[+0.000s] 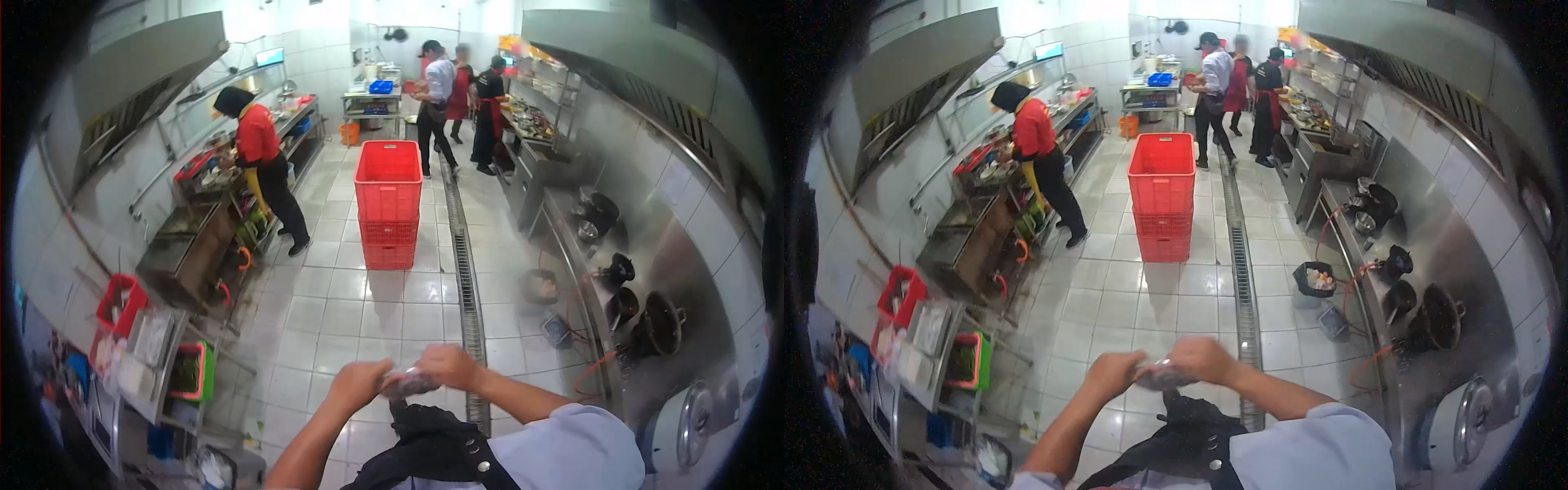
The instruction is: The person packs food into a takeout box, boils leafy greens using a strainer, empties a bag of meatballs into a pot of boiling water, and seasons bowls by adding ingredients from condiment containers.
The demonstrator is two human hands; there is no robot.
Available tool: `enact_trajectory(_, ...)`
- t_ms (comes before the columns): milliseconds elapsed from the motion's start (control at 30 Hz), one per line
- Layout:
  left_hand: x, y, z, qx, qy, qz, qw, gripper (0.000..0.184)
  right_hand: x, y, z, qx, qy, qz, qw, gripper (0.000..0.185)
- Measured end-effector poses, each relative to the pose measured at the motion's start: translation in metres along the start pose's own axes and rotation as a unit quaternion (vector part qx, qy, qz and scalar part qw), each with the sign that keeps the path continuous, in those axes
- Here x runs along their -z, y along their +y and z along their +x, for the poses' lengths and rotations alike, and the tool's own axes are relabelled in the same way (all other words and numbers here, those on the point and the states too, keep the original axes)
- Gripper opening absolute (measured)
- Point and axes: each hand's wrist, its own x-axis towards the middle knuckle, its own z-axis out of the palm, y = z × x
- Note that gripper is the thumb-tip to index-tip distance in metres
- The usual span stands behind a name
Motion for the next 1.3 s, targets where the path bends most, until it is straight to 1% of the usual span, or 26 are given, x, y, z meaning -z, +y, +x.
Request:
enact_trajectory(33, 0.010, -0.022, 0.048, -0.054, -0.025, 0.022, 0.998, 0.032, 0.007, 0.027, 0.015, -0.019, 0.021, -0.054, 0.998, 0.015)
enact_trajectory(100, 0.036, -0.052, 0.137, -0.096, -0.083, 0.068, 0.990, 0.032, 0.022, 0.083, 0.052, -0.062, 0.054, -0.139, 0.987, 0.012)
enact_trajectory(133, 0.048, -0.062, 0.176, -0.097, -0.084, 0.061, 0.990, 0.035, 0.031, 0.110, 0.070, -0.081, 0.064, -0.169, 0.980, 0.011)
enact_trajectory(167, 0.064, -0.076, 0.214, -0.092, -0.077, 0.059, 0.991, 0.037, 0.042, 0.136, 0.090, -0.075, 0.068, -0.196, 0.975, 0.011)
enact_trajectory(267, 0.116, -0.133, 0.302, -0.125, -0.084, -0.113, 0.982, 0.050, 0.064, 0.223, 0.181, -0.043, 0.097, -0.234, 0.967, 0.010)
enact_trajectory(367, 0.151, -0.199, 0.374, -0.113, 0.003, -0.162, 0.980, 0.058, 0.070, 0.286, 0.257, -0.060, 0.110, -0.243, 0.962, 0.010)
enact_trajectory(400, 0.161, -0.222, 0.397, -0.106, 0.072, -0.214, 0.968, 0.055, 0.077, 0.314, 0.284, -0.063, 0.117, -0.256, 0.957, 0.011)
enact_trajectory(467, 0.174, -0.271, 0.442, -0.101, 0.193, -0.316, 0.924, 0.050, 0.081, 0.367, 0.321, -0.067, 0.156, -0.258, 0.951, 0.014)
enact_trajectory(500, 0.170, -0.289, 0.468, -0.027, 0.103, -0.536, 0.837, 0.047, 0.082, 0.393, 0.341, -0.067, 0.173, -0.261, 0.947, 0.014)
enact_trajectory(533, 0.169, -0.306, 0.496, -0.049, 0.107, -0.496, 0.860, 0.048, 0.080, 0.418, 0.361, -0.066, 0.192, -0.264, 0.943, 0.015)
enact_trajectory(567, 0.172, -0.321, 0.525, -0.070, 0.113, -0.456, 0.880, 0.049, 0.076, 0.443, 0.382, -0.089, 0.206, -0.254, 0.941, 0.012)
enact_trajectory(600, 0.178, -0.335, 0.548, -0.087, 0.120, -0.417, 0.897, 0.050, 0.071, 0.479, 0.397, -0.100, 0.213, -0.281, 0.930, 0.012)
enact_trajectory(633, 0.189, -0.351, 0.574, -0.032, 0.083, -0.439, 0.894, 0.047, 0.064, 0.519, 0.408, -0.115, 0.220, -0.305, 0.920, 0.013)
enact_trajectory(667, 0.202, -0.369, 0.601, -0.047, 0.076, -0.466, 0.880, 0.044, 0.058, 0.555, 0.424, -0.129, 0.227, -0.330, 0.907, 0.013)
enact_trajectory(733, 0.233, -0.409, 0.665, -0.081, 0.068, -0.522, 0.846, 0.040, 0.063, 0.600, 0.479, -0.168, 0.249, -0.375, 0.877, 0.015)
enact_trajectory(767, 0.246, -0.431, 0.699, -0.122, 0.078, -0.482, 0.864, 0.031, 0.058, 0.614, 0.502, -0.196, 0.255, -0.389, 0.863, 0.016)
enact_trajectory(867, 0.281, -0.484, 0.802, -0.217, 0.062, -0.519, 0.824, 0.028, 0.058, 0.679, 0.567, -0.201, 0.319, -0.391, 0.840, 0.016)
enact_trajectory(933, 0.305, -0.500, 0.873, -0.296, 0.053, -0.464, 0.833, 0.024, 0.064, 0.728, 0.577, -0.262, 0.301, -0.471, 0.786, 0.023)
enact_trajectory(1000, 0.311, -0.525, 0.926, -0.329, 0.055, -0.424, 0.842, 0.022, 0.066, 0.770, 0.593, -0.247, 0.383, -0.464, 0.759, 0.033)
enact_trajectory(1033, 0.308, -0.539, 0.952, -0.336, 0.058, -0.416, 0.843, 0.022, 0.065, 0.787, 0.599, -0.261, 0.380, -0.476, 0.749, 0.037)
enact_trajectory(1067, 0.297, -0.550, 0.982, -0.337, 0.066, -0.439, 0.830, 0.021, 0.065, 0.803, 0.603, -0.276, 0.378, -0.489, 0.736, 0.041)
enact_trajectory(1133, 0.285, -0.583, 1.033, -0.381, 0.105, -0.476, 0.785, 0.019, 0.058, 0.848, 0.612, -0.320, 0.380, -0.471, 0.729, 0.045)
enact_trajectory(1200, 0.265, -0.626, 1.088, -0.360, 0.075, -0.463, 0.806, 0.018, 0.042, 0.899, 0.651, -0.319, 0.391, -0.440, 0.743, 0.047)
enact_trajectory(1267, 0.253, -0.670, 1.136, -0.342, 0.050, -0.487, 0.802, 0.018, 0.025, 0.958, 0.668, -0.327, 0.389, -0.422, 0.751, 0.048)
enact_trajectory(1300, 0.261, -0.692, 1.160, -0.335, 0.049, -0.514, 0.788, 0.019, 0.022, 0.993, 0.673, -0.328, 0.381, -0.419, 0.757, 0.048)
